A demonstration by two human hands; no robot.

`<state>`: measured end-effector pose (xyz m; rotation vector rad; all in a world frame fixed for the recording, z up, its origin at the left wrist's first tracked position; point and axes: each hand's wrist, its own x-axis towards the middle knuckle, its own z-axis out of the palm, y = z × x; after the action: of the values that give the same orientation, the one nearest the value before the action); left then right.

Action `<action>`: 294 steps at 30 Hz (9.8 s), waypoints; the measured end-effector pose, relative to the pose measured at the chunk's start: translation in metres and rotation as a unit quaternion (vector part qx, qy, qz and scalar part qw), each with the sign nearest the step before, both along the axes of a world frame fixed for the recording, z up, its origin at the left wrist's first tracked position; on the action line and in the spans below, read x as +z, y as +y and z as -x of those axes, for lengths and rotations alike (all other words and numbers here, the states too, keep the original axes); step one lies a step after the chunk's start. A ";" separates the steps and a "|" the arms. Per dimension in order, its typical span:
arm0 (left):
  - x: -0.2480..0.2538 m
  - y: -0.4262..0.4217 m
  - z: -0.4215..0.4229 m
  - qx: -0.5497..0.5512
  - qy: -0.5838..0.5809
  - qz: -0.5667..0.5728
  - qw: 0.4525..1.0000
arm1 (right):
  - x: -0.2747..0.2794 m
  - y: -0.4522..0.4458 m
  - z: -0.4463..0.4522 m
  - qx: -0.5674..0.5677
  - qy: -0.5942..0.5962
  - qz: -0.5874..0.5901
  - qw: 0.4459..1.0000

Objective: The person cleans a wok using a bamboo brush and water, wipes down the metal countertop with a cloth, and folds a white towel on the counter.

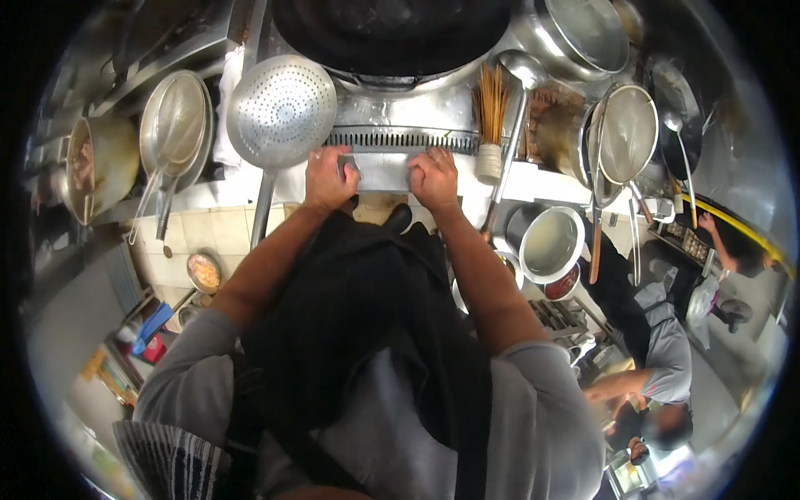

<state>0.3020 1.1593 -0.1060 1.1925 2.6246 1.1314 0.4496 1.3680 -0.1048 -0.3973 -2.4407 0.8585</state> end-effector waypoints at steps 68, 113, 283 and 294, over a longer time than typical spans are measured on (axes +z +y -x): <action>0.074 -0.165 0.023 0.146 0.050 0.188 0.970 | 0.055 0.052 -0.086 -0.342 -0.305 0.000 0.889; 0.322 0.014 -0.199 -0.808 -0.316 -0.140 0.478 | 0.085 -0.589 -0.286 -0.727 -0.178 0.344 0.566; 0.167 -0.406 -0.550 -0.722 -0.425 0.504 0.209 | 0.180 -0.826 -0.464 -0.792 0.377 0.278 0.391; 0.122 -0.141 -0.597 -0.789 0.193 -0.004 0.583 | 0.170 -0.829 -0.436 -0.690 0.552 0.311 0.350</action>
<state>0.8993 1.0183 0.0161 2.7913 0.5576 0.3600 0.8855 0.5386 0.0655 -1.2581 0.0594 0.6376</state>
